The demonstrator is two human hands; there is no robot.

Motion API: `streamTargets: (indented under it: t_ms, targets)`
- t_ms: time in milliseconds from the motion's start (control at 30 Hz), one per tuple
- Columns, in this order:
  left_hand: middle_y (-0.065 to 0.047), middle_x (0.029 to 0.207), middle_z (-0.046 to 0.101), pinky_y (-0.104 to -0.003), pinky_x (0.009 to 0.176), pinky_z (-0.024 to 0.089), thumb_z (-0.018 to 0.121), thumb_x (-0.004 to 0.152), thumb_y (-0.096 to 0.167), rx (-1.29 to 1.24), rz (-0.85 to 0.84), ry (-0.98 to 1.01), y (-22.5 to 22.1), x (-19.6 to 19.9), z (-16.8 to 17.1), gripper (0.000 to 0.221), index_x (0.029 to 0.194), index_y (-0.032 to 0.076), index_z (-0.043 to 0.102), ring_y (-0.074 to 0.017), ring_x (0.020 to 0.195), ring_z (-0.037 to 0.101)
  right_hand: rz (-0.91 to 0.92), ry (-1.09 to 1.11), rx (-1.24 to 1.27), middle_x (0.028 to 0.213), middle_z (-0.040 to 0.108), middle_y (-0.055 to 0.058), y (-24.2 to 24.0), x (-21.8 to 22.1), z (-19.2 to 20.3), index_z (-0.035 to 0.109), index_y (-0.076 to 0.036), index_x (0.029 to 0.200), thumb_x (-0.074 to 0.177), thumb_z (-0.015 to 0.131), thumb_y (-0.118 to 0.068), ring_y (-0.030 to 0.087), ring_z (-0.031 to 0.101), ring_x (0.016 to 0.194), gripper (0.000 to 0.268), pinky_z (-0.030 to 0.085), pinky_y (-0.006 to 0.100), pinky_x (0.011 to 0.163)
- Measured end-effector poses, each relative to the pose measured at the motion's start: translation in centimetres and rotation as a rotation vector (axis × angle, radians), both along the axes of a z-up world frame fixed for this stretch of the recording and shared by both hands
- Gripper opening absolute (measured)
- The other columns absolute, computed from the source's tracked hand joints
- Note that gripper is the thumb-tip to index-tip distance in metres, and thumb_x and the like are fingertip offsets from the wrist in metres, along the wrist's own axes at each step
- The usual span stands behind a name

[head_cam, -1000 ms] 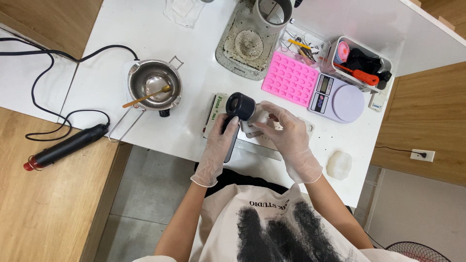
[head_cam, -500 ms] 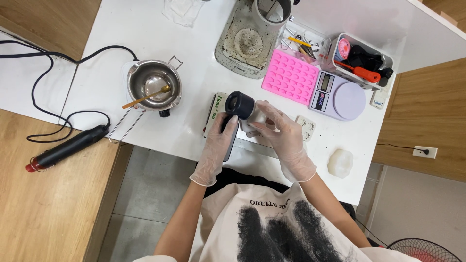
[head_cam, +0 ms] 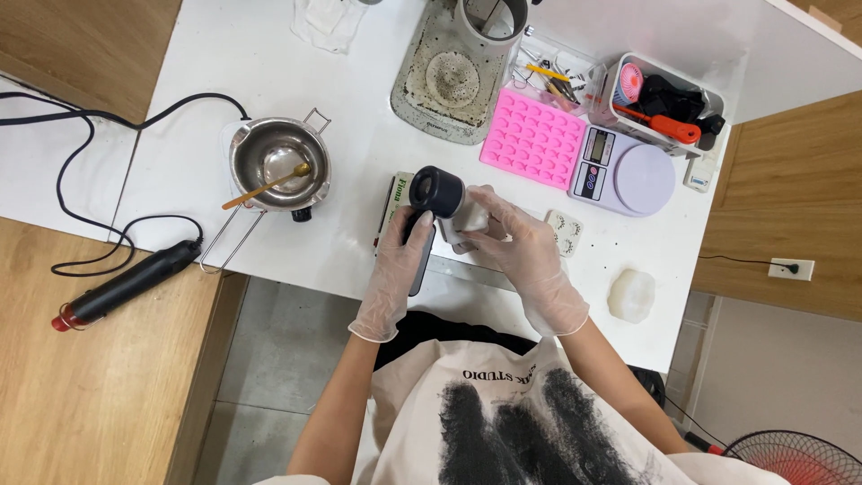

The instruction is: Unmolding small wax or plaster objects from various molds on a workbench in a studio setting.

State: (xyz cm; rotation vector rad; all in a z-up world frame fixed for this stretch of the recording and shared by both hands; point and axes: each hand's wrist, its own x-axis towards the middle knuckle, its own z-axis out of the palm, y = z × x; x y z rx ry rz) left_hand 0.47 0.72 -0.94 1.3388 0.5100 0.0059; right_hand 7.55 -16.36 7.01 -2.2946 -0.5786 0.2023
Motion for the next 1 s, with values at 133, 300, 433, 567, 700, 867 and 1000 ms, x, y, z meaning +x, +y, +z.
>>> streamTargets:
  t_ms: [133,300,433,567,700,867,1000]
  targets:
    - [0.000,0.096,0.061,-0.026,0.084,0.045,0.060,0.101,0.037,0.008,-0.030,0.022,0.1,0.0,0.9,0.035,0.115,0.006,0.063,-0.0099,0.090,0.051,-0.103,0.181,-0.072,0.096,0.074,0.008,0.2,0.0,0.4,0.066,-0.016,0.139,0.084,0.086,-0.009,0.015,0.065,0.081,0.059,0.058,0.028,0.080]
    - [0.000,0.097,0.061,-0.026,0.084,0.046,0.060,0.101,0.037,0.046,-0.004,0.012,-0.3,0.0,0.7,0.035,0.117,0.007,0.061,-0.0090,0.090,0.051,-0.027,0.206,0.119,0.104,0.077,0.001,0.4,-0.1,1.2,0.064,-0.011,0.133,0.086,0.079,-0.004,0.007,0.076,0.090,0.050,0.061,0.023,0.080]
    - [0.000,0.097,0.062,-0.027,0.082,0.046,0.060,0.101,0.037,0.024,0.003,-0.009,-0.3,-0.2,0.7,0.034,0.117,0.007,0.062,-0.0101,0.089,0.051,-0.053,0.271,0.137,0.103,0.077,0.002,0.9,-0.3,2.4,0.065,-0.010,0.133,0.087,0.078,0.000,0.010,0.077,0.089,0.049,0.061,0.024,0.078]
    - [0.000,0.096,0.061,-0.026,0.082,0.046,0.061,0.101,0.037,0.040,-0.022,0.023,-0.3,-0.2,1.4,0.035,0.116,0.006,0.062,-0.0099,0.089,0.051,-0.044,0.263,0.126,0.105,0.076,0.002,0.5,-0.3,2.1,0.062,-0.011,0.136,0.083,0.077,0.002,0.010,0.078,0.087,0.056,0.062,0.025,0.075]
    - [0.000,0.097,0.060,-0.026,0.083,0.045,0.059,0.102,0.037,-0.019,-0.036,0.030,-0.4,-0.2,1.4,0.034,0.115,0.006,0.062,-0.0103,0.089,0.049,-0.024,0.172,0.086,0.105,0.075,0.003,-0.1,-0.2,1.4,0.062,-0.012,0.139,0.078,0.079,0.004,0.010,0.074,0.083,0.064,0.061,0.026,0.076]
    - [0.000,0.097,0.058,-0.025,0.083,0.044,0.058,0.103,0.037,0.018,-0.061,0.022,-0.6,-0.2,1.7,0.034,0.116,0.006,0.062,-0.0105,0.089,0.048,-0.026,0.097,0.026,0.101,0.075,0.004,-1.0,0.0,0.2,0.064,-0.013,0.138,0.078,0.082,0.001,0.012,0.067,0.076,0.064,0.059,0.028,0.074]
    - [0.001,0.100,0.060,-0.023,0.086,0.043,0.058,0.102,0.036,-0.008,-0.049,0.009,-0.6,-0.1,1.7,0.034,0.118,0.006,0.062,-0.0087,0.093,0.050,-0.039,0.074,0.037,0.112,0.077,0.004,-0.7,0.2,0.3,0.066,-0.013,0.131,0.076,0.082,0.000,0.011,0.069,0.076,0.059,0.059,0.027,0.074]
